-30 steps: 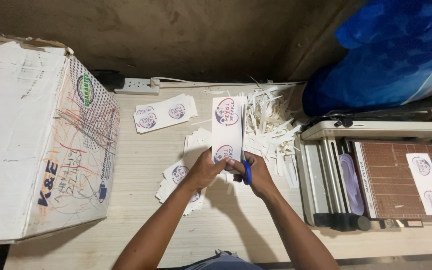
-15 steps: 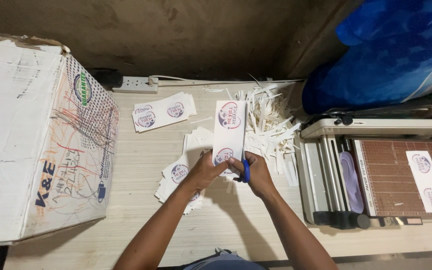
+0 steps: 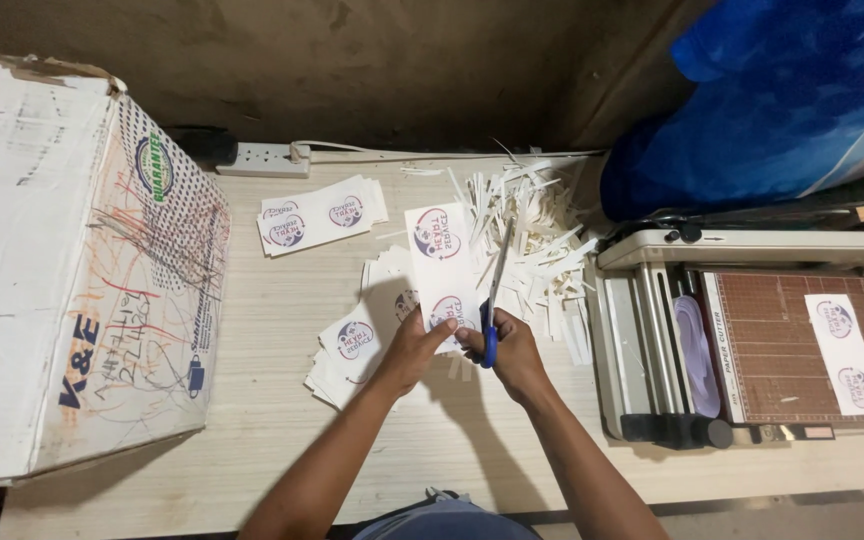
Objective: The person uses blue-handled scissors to cut a sheet of white paper printed with circular logos into smaller rectangular pieces. The person repeatedly picks up the paper, cuts it, and places the resulting pieces on the table.
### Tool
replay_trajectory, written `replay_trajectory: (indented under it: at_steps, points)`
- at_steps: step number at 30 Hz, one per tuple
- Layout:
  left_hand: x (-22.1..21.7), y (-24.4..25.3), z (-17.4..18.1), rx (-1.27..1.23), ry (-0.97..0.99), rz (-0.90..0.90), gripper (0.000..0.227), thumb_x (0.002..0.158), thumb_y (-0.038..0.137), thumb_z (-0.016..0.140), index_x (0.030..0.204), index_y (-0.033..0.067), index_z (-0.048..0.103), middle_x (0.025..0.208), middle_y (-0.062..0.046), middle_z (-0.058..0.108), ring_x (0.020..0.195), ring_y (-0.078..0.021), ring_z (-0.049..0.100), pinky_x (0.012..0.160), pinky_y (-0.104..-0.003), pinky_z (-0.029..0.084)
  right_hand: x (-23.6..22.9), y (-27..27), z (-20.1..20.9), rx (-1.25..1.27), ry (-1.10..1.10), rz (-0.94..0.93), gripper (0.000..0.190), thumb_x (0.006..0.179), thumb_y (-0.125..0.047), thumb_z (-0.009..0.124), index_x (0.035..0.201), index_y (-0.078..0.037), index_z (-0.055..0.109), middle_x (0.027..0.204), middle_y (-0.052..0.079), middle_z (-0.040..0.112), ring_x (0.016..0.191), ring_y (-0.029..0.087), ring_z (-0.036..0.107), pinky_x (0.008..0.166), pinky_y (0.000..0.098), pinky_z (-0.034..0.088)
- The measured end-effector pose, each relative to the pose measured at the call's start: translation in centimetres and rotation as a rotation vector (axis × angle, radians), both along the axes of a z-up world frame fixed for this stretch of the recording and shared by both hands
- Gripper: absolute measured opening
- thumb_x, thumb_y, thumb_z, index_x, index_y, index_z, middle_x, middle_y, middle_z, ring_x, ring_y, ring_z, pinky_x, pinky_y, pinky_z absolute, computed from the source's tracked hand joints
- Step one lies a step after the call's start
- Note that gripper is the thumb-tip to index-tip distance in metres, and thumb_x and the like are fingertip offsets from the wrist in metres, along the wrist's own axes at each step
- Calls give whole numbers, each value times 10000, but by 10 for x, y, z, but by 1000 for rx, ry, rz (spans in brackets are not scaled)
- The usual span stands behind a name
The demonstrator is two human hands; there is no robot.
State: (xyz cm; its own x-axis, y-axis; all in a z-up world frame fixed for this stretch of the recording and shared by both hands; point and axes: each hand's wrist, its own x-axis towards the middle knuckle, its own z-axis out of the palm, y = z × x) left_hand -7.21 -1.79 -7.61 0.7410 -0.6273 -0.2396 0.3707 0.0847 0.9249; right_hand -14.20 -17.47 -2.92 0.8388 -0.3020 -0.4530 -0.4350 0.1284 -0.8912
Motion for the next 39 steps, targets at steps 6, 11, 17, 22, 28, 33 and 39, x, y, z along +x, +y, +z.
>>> replay_trajectory:
  at_steps: [6,11,17,22,28,33,39]
  points:
    - [-3,13,-13,55,125,213,376,981,270,604,1283,45,597,1177,-110,707,1035,-181,700,901,-340,598,-13,-20,-15,-160,160,269,293,794,-231,850,890,-1,694,698,72,680,592,130,618,557,275,506]
    - [15,48,-42,156,74,331,261,1012,223,623,1154,6,654,962,-85,693,799,-137,626,689,-284,536,-15,-36,-23,-167,195,231,253,790,-225,838,885,-31,707,692,78,667,589,135,607,561,278,525]
    - [17,70,-40,-14,76,382,237,989,166,621,1167,13,652,860,-38,649,748,-106,610,638,-265,509,1,-58,-33,-122,174,196,213,778,-177,851,820,-35,697,632,77,656,531,134,584,505,278,480]
    - [16,66,-21,-4,192,278,384,923,218,619,1274,65,592,913,7,682,809,-69,661,655,-257,551,13,-59,-28,-186,191,333,193,782,-174,860,760,-61,705,588,44,622,507,116,534,485,276,427]
    - [14,66,-49,218,156,392,398,976,221,645,1297,6,553,802,-72,695,667,-111,641,591,-272,538,24,-52,-28,-307,233,497,219,787,-191,875,784,-47,710,630,67,661,535,121,579,517,283,457]
    - [29,82,-56,145,203,578,221,1027,162,585,1139,-18,647,809,-97,704,670,-148,659,588,-289,565,31,-61,-53,-75,193,121,196,840,-196,752,911,-18,712,732,110,707,578,167,640,545,319,539]
    - [86,102,-68,138,224,829,215,1036,156,537,1126,-5,648,867,-114,723,718,-157,712,677,-307,648,18,-72,-111,-152,264,120,357,941,-311,694,1043,31,700,814,109,716,680,152,634,628,294,544]
